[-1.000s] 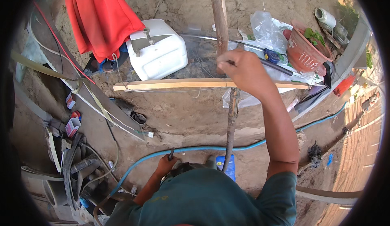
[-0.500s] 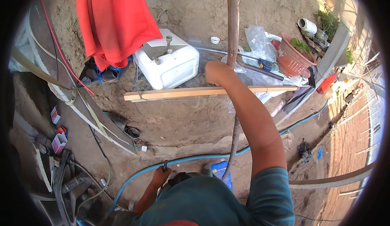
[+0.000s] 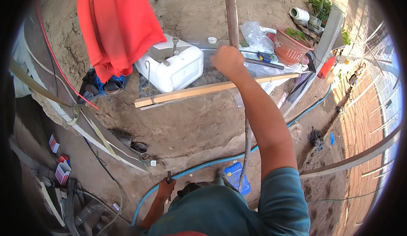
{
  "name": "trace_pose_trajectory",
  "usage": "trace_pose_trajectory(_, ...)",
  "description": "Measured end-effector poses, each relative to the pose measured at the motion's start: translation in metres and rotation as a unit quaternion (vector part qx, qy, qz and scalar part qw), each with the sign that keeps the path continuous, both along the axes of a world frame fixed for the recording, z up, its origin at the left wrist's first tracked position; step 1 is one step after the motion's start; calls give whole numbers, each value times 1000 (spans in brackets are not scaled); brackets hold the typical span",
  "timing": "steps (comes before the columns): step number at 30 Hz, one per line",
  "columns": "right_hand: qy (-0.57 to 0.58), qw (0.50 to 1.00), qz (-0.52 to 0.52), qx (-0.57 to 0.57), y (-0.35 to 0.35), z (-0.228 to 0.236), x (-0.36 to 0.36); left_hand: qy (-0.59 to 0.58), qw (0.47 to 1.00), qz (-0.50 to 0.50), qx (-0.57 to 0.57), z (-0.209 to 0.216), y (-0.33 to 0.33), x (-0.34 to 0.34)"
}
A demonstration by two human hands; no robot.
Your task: The person uses pliers to bend and secure a metal wire around a small wooden piece, repeatedly adjusting the wire and wood to form a joint. The person holds the wood and wire with both hands while manipulating the pliers to tighten the connection.
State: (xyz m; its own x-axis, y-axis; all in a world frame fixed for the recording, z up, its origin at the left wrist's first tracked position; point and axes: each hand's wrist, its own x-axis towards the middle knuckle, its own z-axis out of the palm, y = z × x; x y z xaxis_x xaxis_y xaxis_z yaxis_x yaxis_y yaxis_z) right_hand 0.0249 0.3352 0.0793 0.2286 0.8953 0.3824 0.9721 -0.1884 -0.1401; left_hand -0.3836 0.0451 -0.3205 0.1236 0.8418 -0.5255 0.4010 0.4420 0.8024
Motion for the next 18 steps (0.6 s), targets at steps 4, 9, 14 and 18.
trace_pose_trajectory(4,26,984,14,176,-45,34,11,-26,1000,-11,9,9,2,-3)
trace_pose_trajectory(9,344,913,29,216,-168,34,8,-76,995,-50,27,38,15,23)
trace_pose_trajectory(14,569,820,-48,50,-307,-104,-8,-154,978,-118,81,63,34,73)
trace_pose_trajectory(18,586,810,-34,1,-383,-212,-34,-228,952,-171,113,100,36,128)
